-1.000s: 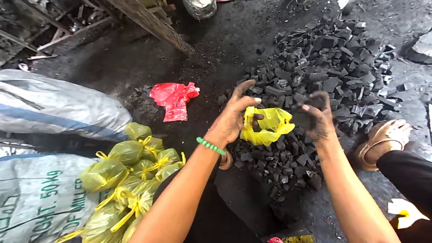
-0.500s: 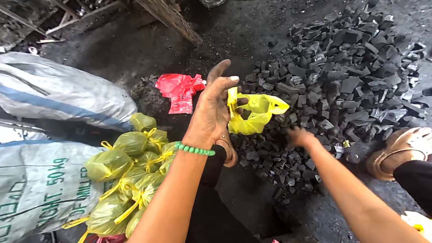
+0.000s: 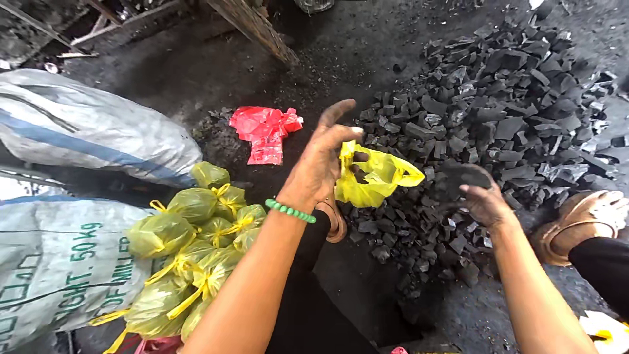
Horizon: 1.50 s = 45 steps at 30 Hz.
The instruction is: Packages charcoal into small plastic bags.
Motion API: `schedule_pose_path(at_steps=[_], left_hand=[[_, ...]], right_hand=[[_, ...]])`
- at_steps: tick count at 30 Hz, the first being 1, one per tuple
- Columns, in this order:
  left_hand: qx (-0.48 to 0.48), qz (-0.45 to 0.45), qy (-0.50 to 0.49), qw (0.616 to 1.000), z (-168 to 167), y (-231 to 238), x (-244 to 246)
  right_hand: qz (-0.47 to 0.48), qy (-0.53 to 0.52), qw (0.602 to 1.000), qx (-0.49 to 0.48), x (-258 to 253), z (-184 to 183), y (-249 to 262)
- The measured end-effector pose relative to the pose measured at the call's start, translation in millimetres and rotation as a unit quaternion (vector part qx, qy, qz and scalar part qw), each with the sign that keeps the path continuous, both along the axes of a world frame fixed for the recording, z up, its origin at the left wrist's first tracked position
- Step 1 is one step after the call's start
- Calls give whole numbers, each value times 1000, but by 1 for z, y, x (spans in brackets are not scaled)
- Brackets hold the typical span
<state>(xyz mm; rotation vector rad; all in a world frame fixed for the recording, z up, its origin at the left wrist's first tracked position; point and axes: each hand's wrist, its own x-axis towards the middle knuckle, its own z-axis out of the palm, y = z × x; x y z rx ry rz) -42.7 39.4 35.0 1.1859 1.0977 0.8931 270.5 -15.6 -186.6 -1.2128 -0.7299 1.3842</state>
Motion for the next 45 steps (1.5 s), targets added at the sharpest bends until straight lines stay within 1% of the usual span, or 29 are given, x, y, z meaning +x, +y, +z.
schedule_pose_path(at_steps=[1, 2, 3, 5, 6, 7, 8, 9, 11, 12, 13, 14, 15, 17, 18, 19, 21, 23, 26, 28, 30, 33, 34, 37, 41, 45], left_hand=[[-7, -16, 3, 1000, -1, -1, 5], [-16, -31, 6, 999, -2, -2, 11], [-24, -41, 10, 999, -3, -3, 17], [-39, -58, 9, 997, -3, -5, 28], [-45, -61, 3, 997, -4, -6, 34], [-53, -64, -8, 997, -6, -7, 39], [-64, -67, -25, 995, -8, -9, 45], [-75, -69, -40, 994, -9, -10, 50], [-102, -64, -69, 990, -10, -12, 59], [-112, -57, -75, 989, -10, -13, 62], [-121, -51, -77, 988, -10, -13, 64], [-131, -44, -79, 987, -8, -13, 65], [-137, -36, -78, 987, -7, -13, 66], [-139, -30, -67, 988, -6, -12, 66], [-140, -30, -60, 988, -5, -12, 66], [-138, -31, -52, 989, -5, -12, 65], [-131, -32, -45, 990, -5, -13, 65], [-118, -27, -43, 992, -3, -13, 64], [-108, -9, -39, 993, -4, -12, 58], [-101, 3, -35, 994, -3, -10, 54], [-96, 6, -32, 995, -4, -9, 50], [-84, 8, -22, 996, -5, -8, 47], [-82, 7, -17, 996, -5, -8, 47], [-83, 5, -3, 997, -4, -8, 48], [-87, 7, 3, 996, -4, -8, 48], [-87, -4, 2, 996, -4, -9, 50]], right_hand=[[2, 81, 995, 61, -3, 20, 3], [20, 133, 983, 121, -8, 40, 6], [49, 162, 970, 174, -15, 58, 10], [135, 164, 945, 249, -30, 83, 20], [175, 132, 941, 258, -38, 91, 26], [202, 69, 945, 248, -46, 94, 29], [217, -22, 950, 224, -54, 94, 31], [237, -123, 943, 197, -61, 92, 32], [274, -289, 902, 169, -71, 82, 31], [274, -344, 882, 170, -72, 72, 30], [261, -366, 877, 170, -70, 63, 28], [234, -356, 889, 168, -66, 58, 24], [191, -319, 915, 158, -63, 56, 20], [87, -202, 969, 115, -58, 60, 11], [41, -137, 985, 94, -56, 64, 9], [-3, -77, 994, 81, -56, 67, 8], [-95, 24, 993, 63, -56, 75, 6], [-162, 110, 980, 42, -54, 78, 3], [-210, 184, 960, 0, -46, 70, -4], [-238, 200, 950, -21, -38, 60, -4], [-243, 170, 955, -26, -29, 50, -6], [-246, 102, 964, 9, -23, 38, -6], [-243, 109, 964, 18, -23, 37, -6], [-242, 154, 958, 3, -29, 44, -7], [-217, 120, 969, 4, -37, 46, -9], [-229, 89, 969, 12, -45, 50, -10]])
